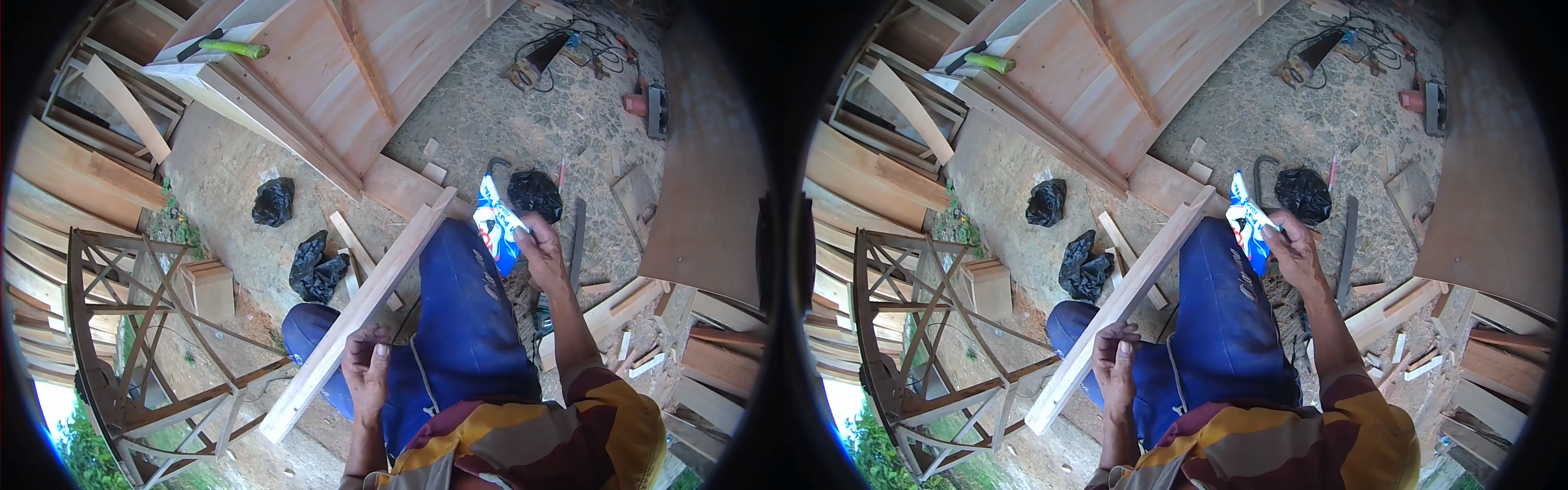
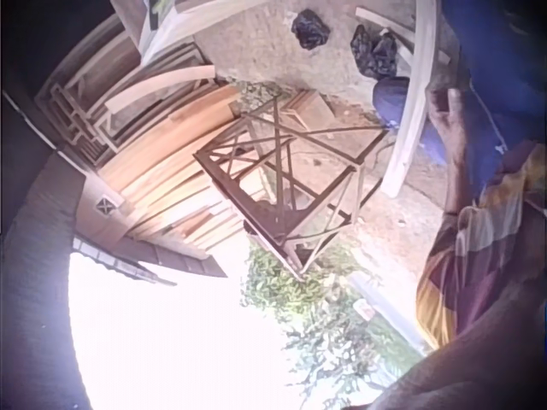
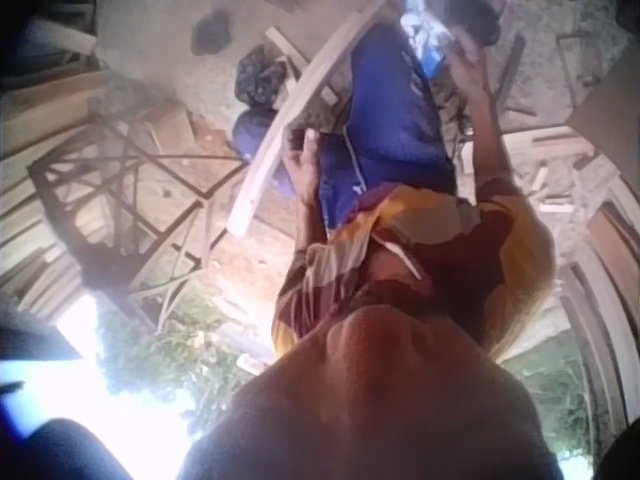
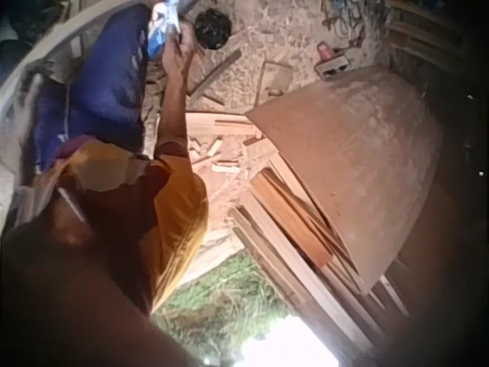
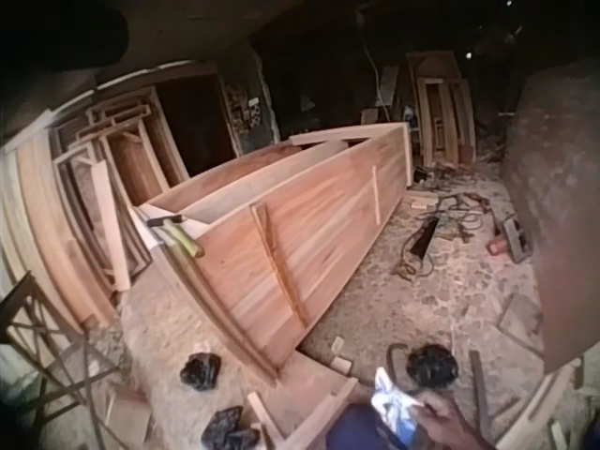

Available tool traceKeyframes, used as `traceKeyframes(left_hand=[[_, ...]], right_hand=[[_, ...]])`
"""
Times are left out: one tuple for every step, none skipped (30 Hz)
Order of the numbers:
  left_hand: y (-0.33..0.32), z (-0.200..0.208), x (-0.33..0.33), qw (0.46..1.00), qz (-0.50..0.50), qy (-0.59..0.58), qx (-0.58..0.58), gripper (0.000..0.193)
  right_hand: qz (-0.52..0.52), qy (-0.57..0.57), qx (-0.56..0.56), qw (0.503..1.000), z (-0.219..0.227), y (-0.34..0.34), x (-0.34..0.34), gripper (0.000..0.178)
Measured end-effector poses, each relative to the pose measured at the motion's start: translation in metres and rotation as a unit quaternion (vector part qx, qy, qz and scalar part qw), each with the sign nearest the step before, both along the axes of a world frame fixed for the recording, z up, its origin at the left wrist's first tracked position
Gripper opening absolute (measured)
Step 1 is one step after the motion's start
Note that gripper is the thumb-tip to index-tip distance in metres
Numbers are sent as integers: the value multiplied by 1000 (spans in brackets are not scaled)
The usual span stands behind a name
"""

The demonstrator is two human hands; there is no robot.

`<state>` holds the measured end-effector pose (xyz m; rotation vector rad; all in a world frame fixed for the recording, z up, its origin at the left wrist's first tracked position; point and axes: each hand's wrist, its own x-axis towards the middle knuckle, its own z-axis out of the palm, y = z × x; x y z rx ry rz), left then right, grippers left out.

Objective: The person measures and marks wooden planks using a ruler and pencil. They then apply glue to the edges of the planks and assemble them into a cross-shaped structure. The person works on the floor in a workshop environment.

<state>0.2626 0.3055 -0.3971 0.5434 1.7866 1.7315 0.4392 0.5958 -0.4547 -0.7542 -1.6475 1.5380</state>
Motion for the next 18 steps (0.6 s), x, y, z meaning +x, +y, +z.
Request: traceKeyframes(left_hand=[[22,2,-5,998,-47,20,35,52],[37,-11,-10,997,-57,54,16,75],[56,-13,-13,994,-78,71,32,88],[71,-17,-17,992,-103,58,50,90],[84,-23,-20,988,-128,45,68,93],[94,-26,-23,984,-156,29,88,95],[100,-8,-23,978,-194,-60,50,95],[95,-20,-36,973,-229,-10,-5,85],[86,-29,-39,969,-238,-73,0,73],[81,-29,-39,959,-245,-140,3,61],[74,-31,-37,963,-226,-147,7,52],[68,-34,-35,966,-206,-154,12,44],[60,-34,-31,970,-181,-163,15,35],[55,-35,-30,970,-177,-167,25,30],[52,-34,-30,970,-172,-170,35,26],[50,-33,-29,969,-167,-173,47,22],[49,-36,-27,965,-174,-185,63,20],[46,-34,-26,958,-185,-211,62,22]], right_hand=[[51,-13,49,997,9,-9,4,16],[96,40,23,994,17,-25,1,15],[134,46,51,989,29,-37,-1,13],[170,38,45,984,31,-50,-1,12],[222,57,28,973,37,-59,-4,11],[240,78,13,968,39,-71,-9,10],[254,92,29,962,34,-79,-15,9],[272,109,46,955,27,-86,-21,8],[281,109,30,953,23,-90,-21,8],[289,107,9,951,18,-95,-22,9],[298,105,-11,949,15,-99,-23,9],[290,80,-14,954,13,-99,-23,9],[286,55,-19,956,11,-100,-22,10],[283,30,-24,958,9,-100,-21,10],[269,1,-15,963,7,-97,-21,12],[254,8,-52,966,-3,-98,-21,15],[230,44,-54,971,-11,-99,-21,16],[203,79,-55,974,-18,-101,-21,17]])
